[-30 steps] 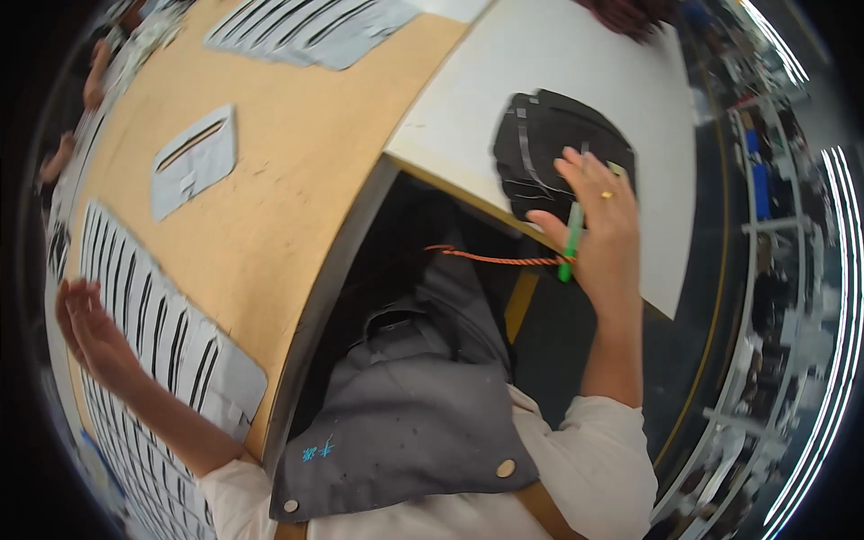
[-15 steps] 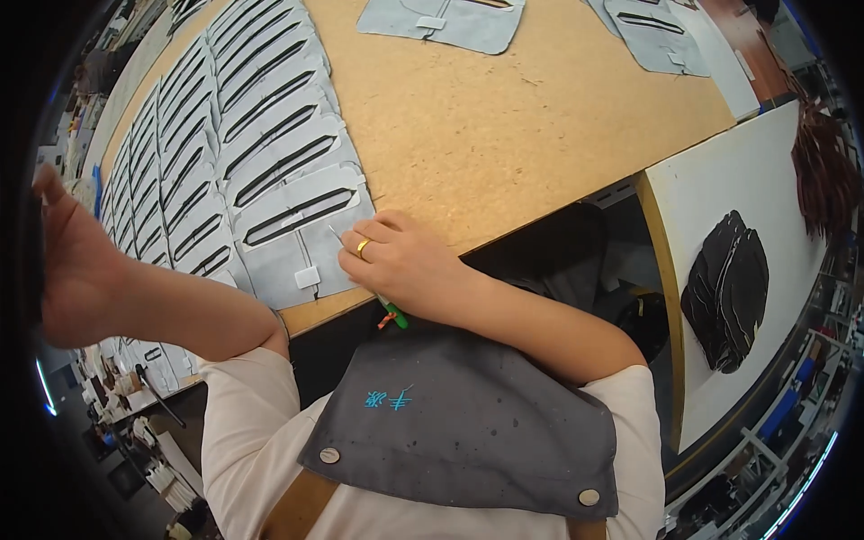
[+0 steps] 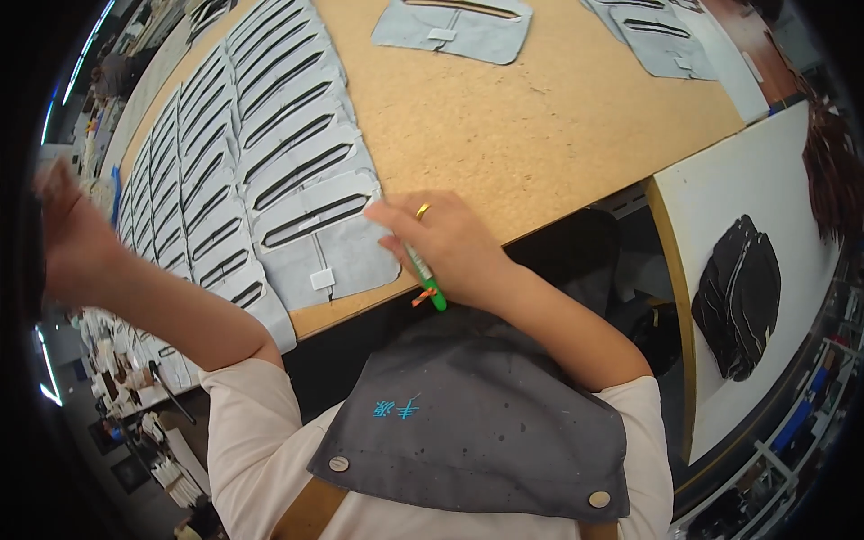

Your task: Assembling and inspecting leather wallets and zippered pouches.

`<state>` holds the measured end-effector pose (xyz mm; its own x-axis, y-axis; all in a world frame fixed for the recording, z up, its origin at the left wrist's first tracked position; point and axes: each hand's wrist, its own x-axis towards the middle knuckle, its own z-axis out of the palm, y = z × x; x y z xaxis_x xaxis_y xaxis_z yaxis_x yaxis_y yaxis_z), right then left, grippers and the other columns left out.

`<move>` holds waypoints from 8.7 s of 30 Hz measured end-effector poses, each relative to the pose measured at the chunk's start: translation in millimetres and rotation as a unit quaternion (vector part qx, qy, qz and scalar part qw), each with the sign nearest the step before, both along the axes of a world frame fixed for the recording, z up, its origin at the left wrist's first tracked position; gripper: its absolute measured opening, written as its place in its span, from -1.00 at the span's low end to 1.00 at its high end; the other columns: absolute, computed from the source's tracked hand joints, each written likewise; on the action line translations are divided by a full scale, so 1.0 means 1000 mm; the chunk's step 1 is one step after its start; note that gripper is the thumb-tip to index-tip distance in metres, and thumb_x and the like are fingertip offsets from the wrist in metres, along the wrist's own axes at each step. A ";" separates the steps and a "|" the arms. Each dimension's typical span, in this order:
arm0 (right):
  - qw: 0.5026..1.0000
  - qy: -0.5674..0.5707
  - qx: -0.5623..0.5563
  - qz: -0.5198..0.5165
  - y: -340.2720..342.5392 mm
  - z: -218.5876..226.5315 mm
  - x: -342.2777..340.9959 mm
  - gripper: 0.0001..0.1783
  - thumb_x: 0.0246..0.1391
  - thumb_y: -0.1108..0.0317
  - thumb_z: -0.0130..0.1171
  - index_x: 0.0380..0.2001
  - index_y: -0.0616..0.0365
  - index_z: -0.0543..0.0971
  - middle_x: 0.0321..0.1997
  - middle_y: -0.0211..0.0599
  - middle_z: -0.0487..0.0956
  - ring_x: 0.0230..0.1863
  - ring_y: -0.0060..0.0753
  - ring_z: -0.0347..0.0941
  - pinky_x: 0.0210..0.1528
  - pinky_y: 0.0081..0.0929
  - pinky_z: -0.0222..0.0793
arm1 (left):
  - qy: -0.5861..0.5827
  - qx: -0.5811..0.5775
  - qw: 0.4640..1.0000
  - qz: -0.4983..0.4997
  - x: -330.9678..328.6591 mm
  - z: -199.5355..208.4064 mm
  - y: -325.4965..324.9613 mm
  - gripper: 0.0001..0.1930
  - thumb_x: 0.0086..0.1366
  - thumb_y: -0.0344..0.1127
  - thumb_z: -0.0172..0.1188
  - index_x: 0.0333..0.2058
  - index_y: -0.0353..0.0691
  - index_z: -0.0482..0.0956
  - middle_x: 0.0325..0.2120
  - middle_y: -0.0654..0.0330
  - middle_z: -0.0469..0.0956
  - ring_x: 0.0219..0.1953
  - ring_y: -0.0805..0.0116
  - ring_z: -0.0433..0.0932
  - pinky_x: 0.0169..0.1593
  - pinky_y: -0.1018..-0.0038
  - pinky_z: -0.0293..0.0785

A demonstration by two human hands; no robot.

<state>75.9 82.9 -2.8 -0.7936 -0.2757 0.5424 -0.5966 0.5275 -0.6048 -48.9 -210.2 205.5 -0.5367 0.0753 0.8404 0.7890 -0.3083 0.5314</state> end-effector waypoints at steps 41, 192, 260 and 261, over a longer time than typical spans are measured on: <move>0.902 -0.207 -0.317 -0.208 0.141 0.013 0.042 -0.77 0.22 0.29 0.06 -0.31 0.25 0.56 -0.40 -0.30 0.56 -0.35 -0.53 0.49 -0.28 -0.59 0.38 | 0.050 -0.672 0.706 -0.217 0.062 -0.144 0.231 -0.68 0.04 -0.33 0.27 -0.18 -0.15 0.51 -0.40 0.19 0.38 -0.36 0.22 0.39 -0.24 0.37 0.28; 0.904 -0.134 -0.323 -0.247 0.146 0.012 0.064 -0.83 0.19 0.42 0.01 -0.37 0.29 0.54 -0.40 -0.31 0.55 -0.46 -0.58 0.45 -0.38 -0.62 0.35 | -0.019 -0.640 0.768 -0.002 0.010 -0.168 0.241 -0.76 0.07 -0.35 0.24 -0.27 -0.24 0.47 -0.42 0.12 0.34 -0.25 0.15 0.32 -0.05 0.32 0.17; 0.975 0.003 -0.138 -0.176 0.113 -0.012 0.060 -0.86 0.00 0.59 0.19 -0.31 0.28 0.52 -0.24 -0.11 0.58 -0.30 -0.30 0.55 -0.29 -0.52 0.48 | 0.070 -0.531 0.837 -0.109 0.053 -0.200 0.230 -0.76 0.00 -0.51 0.23 -0.30 -0.13 0.52 -0.05 0.28 0.48 0.07 0.17 0.38 0.12 0.24 0.17; 0.971 -0.014 -0.153 -0.182 0.112 -0.011 0.058 -0.87 0.00 0.59 0.18 -0.32 0.27 0.52 -0.26 -0.13 0.58 -0.32 -0.31 0.54 -0.31 -0.53 0.47 | 0.072 -0.531 0.837 -0.109 0.054 -0.202 0.229 -0.76 0.00 -0.51 0.23 -0.30 -0.13 0.52 -0.05 0.28 0.48 0.07 0.17 0.38 0.12 0.24 0.17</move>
